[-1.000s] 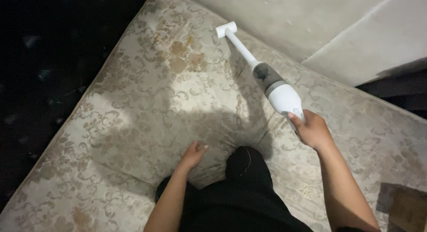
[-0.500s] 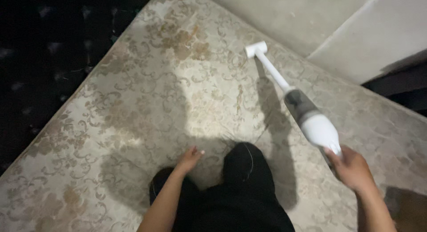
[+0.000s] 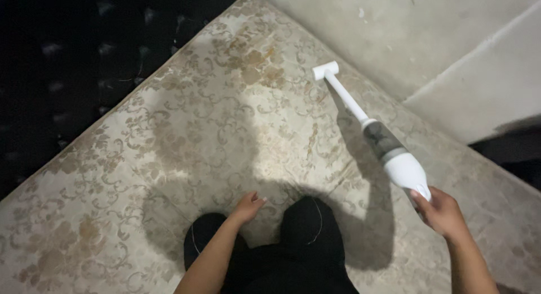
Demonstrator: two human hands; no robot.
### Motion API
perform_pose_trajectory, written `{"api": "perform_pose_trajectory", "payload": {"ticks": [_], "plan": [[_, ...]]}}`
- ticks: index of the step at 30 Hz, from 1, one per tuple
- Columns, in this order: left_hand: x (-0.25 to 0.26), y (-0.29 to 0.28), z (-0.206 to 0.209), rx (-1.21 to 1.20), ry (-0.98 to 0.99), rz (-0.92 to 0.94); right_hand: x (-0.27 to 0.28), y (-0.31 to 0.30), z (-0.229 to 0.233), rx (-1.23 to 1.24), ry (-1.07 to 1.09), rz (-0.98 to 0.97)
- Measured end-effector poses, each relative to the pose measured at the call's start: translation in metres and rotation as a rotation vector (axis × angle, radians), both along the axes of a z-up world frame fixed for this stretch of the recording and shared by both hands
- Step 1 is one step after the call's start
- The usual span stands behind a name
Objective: The person unboxes a vacuum cleaner, connects the main body to the extension tube and vacuum head, and uses it to vacuum a mattress.
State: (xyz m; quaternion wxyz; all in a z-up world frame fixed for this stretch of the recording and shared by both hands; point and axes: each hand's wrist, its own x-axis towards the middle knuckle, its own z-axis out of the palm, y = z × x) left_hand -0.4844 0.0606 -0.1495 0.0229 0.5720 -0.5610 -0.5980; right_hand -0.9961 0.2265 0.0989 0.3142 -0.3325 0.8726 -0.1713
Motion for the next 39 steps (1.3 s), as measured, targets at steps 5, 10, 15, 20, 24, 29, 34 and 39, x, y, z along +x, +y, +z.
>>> {"api": "perform_pose_trajectory", "payload": {"ticks": [5, 10, 15, 20, 24, 29, 34, 39], "plan": [[0.014, 0.004, 0.027, 0.159, -0.092, 0.087, -0.002, -0.112, -0.020, -0.122, 0.000, 0.145], [0.042, 0.016, 0.040, 0.190, -0.101, 0.203, 0.026, -0.232, -0.027, -0.125, 0.046, 0.340], [0.063, 0.026, 0.053, 0.112, -0.092, 0.331, 0.106, -0.355, -0.040, -0.205, 0.087, 0.489], [0.083, 0.040, 0.048, 0.055, -0.119, 0.447, 0.186, -0.417, -0.023, -0.247, 0.056, 0.560], [0.095, 0.047, 0.052, 0.091, -0.022, 0.530, 0.203, -0.395, 0.000, -0.140, 0.077, 0.553], [0.105, 0.027, 0.055, 0.112, -0.084, 0.384, 0.204, -0.331, 0.019, -0.164, 0.100, 0.564], [0.098, -0.001, 0.064, 0.053, 0.053, 0.344, 0.195, -0.237, 0.034, -0.114, 0.138, 0.565], [0.079, -0.017, 0.099, 0.149, -0.075, 0.183, 0.183, -0.131, 0.052, 0.029, 0.097, 0.456]]}}
